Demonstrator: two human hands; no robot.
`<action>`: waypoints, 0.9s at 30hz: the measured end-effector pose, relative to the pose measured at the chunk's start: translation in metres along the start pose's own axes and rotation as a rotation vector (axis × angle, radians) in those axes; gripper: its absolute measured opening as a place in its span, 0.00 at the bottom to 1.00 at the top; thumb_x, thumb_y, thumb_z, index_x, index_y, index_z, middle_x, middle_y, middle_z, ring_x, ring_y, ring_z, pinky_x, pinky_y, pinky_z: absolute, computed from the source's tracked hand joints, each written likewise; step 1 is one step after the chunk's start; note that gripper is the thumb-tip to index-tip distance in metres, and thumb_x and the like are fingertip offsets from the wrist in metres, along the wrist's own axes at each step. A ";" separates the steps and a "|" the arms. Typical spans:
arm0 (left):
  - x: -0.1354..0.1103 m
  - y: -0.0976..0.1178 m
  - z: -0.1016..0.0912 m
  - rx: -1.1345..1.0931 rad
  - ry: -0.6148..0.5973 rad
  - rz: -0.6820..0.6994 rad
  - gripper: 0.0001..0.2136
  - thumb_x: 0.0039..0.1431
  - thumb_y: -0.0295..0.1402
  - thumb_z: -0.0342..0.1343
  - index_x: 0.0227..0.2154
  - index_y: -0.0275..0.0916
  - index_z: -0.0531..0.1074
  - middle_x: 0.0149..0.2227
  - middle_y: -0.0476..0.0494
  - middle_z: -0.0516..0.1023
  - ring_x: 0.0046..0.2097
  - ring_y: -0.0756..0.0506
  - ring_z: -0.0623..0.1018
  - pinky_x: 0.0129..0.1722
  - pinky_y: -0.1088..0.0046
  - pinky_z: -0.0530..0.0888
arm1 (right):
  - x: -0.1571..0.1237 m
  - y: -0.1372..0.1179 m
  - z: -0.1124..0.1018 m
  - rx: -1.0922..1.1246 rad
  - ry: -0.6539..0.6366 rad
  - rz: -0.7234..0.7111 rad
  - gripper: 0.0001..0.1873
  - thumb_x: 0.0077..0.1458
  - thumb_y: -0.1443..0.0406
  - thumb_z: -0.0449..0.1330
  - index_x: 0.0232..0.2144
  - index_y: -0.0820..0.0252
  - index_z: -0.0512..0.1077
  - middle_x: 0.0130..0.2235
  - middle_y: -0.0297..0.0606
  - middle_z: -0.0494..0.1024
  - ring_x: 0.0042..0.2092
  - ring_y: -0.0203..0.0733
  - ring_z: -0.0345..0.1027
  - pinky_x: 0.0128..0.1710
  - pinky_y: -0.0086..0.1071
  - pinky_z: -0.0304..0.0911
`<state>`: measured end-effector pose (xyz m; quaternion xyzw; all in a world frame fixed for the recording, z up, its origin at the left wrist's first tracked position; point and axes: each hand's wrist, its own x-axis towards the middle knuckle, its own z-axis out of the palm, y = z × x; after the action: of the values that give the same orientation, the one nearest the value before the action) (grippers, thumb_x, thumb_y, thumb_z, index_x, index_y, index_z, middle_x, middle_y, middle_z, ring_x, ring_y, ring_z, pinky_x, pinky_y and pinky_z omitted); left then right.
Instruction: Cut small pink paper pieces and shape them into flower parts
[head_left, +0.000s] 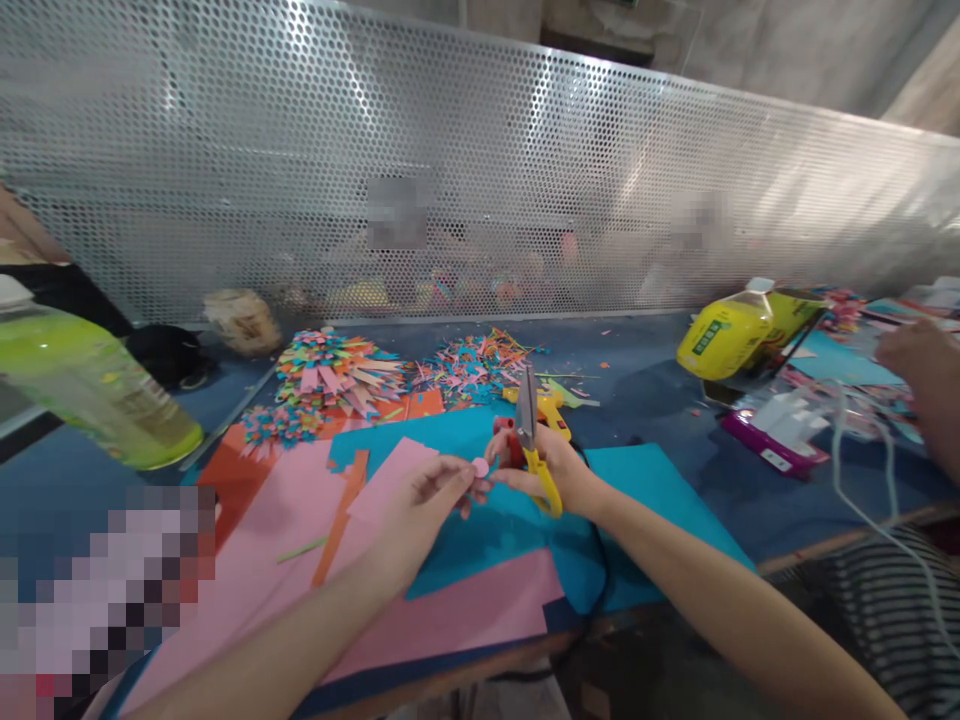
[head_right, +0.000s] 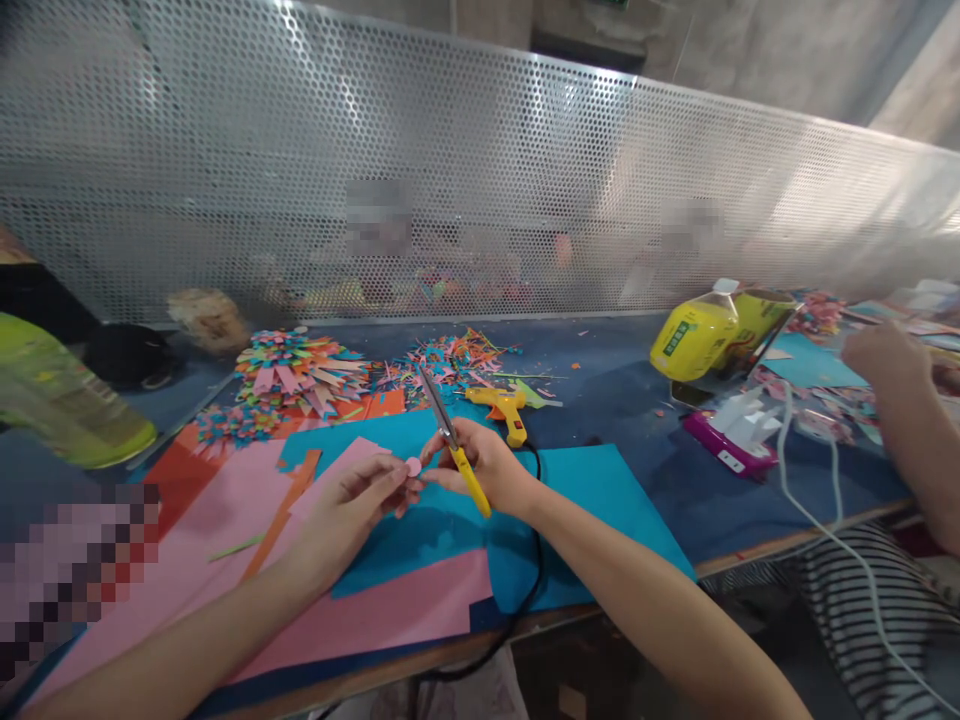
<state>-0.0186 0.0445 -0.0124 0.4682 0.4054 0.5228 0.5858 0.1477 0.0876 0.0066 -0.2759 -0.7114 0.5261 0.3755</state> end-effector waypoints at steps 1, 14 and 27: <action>0.000 0.000 0.000 -0.002 -0.006 0.002 0.09 0.47 0.38 0.57 0.23 0.35 0.70 0.24 0.45 0.75 0.24 0.52 0.71 0.23 0.77 0.66 | -0.001 -0.001 0.001 0.007 0.003 0.000 0.14 0.40 0.65 0.64 0.29 0.62 0.64 0.22 0.27 0.62 0.23 0.28 0.55 0.22 0.24 0.55; -0.001 -0.001 -0.002 0.168 -0.058 0.056 0.09 0.50 0.37 0.54 0.24 0.36 0.68 0.24 0.48 0.74 0.25 0.53 0.70 0.26 0.77 0.66 | -0.001 0.002 0.002 0.036 -0.021 -0.008 0.13 0.41 0.66 0.64 0.29 0.62 0.64 0.29 0.33 0.68 0.28 0.31 0.61 0.29 0.28 0.61; -0.004 -0.002 -0.001 0.215 -0.069 0.076 0.07 0.48 0.35 0.57 0.26 0.36 0.69 0.22 0.48 0.75 0.26 0.51 0.73 0.25 0.78 0.67 | -0.001 0.002 0.004 0.040 -0.042 0.041 0.13 0.40 0.65 0.64 0.28 0.62 0.64 0.29 0.33 0.69 0.28 0.32 0.63 0.29 0.28 0.62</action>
<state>-0.0197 0.0410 -0.0144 0.5609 0.4209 0.4817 0.5255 0.1452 0.0853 0.0037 -0.2716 -0.7026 0.5537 0.3549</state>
